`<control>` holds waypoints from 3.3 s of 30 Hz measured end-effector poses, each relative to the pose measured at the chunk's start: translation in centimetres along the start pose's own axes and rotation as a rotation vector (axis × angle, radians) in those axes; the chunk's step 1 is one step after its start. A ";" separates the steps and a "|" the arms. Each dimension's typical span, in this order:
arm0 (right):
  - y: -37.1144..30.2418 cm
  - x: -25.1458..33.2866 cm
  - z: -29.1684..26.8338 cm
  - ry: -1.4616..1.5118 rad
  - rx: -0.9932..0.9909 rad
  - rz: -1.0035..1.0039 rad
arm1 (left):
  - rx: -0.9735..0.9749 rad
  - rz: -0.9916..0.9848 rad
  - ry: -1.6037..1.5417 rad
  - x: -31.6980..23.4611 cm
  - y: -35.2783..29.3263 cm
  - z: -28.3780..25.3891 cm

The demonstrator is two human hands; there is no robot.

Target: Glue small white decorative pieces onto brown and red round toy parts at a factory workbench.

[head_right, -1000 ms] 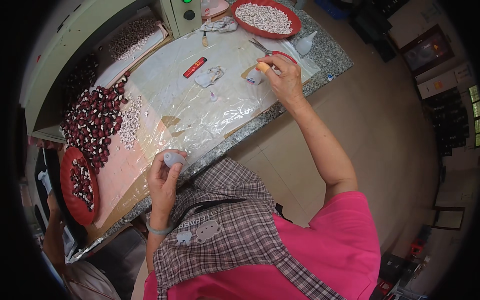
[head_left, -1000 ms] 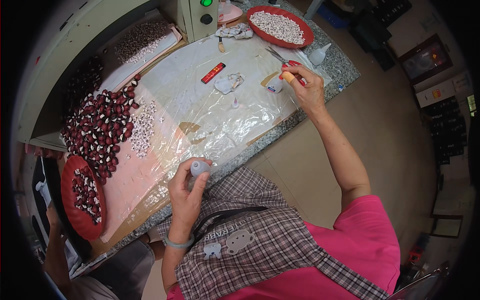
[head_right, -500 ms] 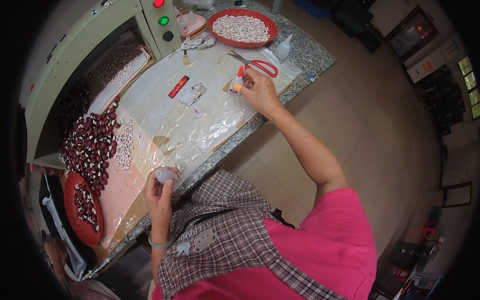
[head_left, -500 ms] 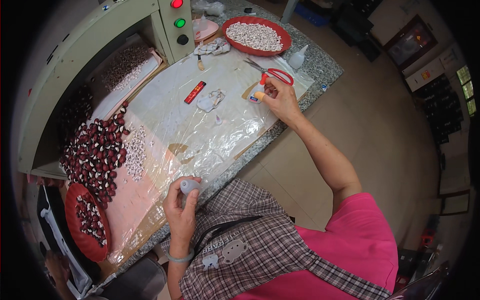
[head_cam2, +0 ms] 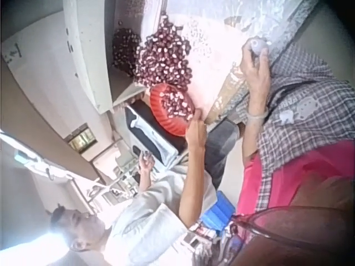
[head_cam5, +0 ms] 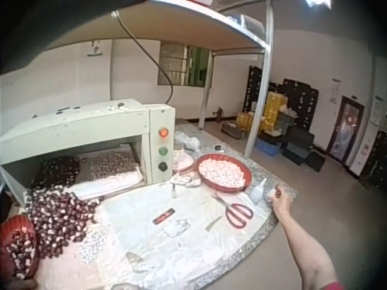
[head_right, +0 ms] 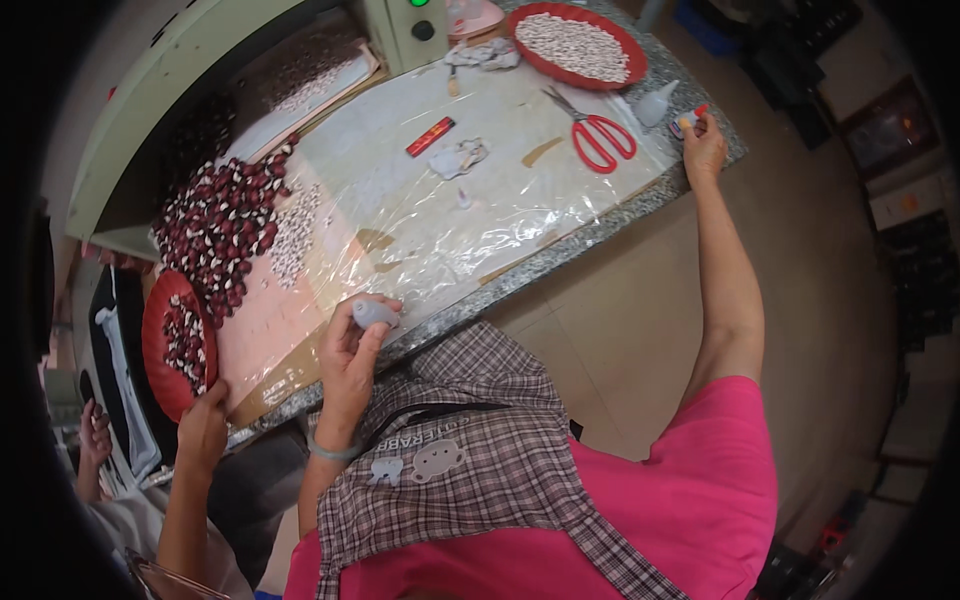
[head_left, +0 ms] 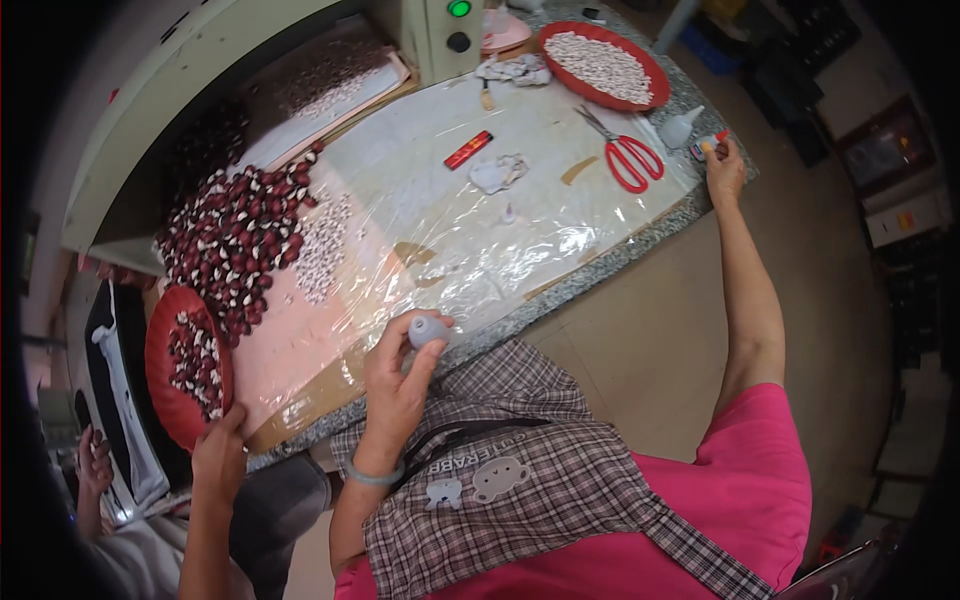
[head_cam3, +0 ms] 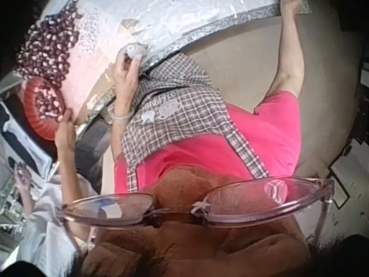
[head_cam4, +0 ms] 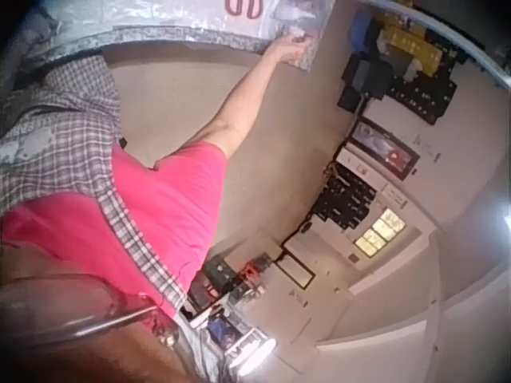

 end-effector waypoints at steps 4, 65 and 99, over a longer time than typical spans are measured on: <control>-0.3 -0.6 1.1 -0.030 0.063 0.089 | -0.006 -0.002 0.018 0.0 -0.2 -0.2; -34.0 36.9 -0.9 1.080 1.620 0.162 | -0.050 0.171 0.104 -1.3 -0.9 -1.5; -32.6 37.7 -3.7 1.115 1.273 -0.367 | 0.087 0.161 0.212 -1.9 -0.4 -0.5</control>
Point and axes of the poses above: each hand's wrist, its own y-axis towards the middle knuckle, its own z-axis out of the palm, x = y × z, the point moved 8 cm from there along y, towards the middle knuckle, and after that the axes turned 7 degrees about z, right-handed, at the moved point
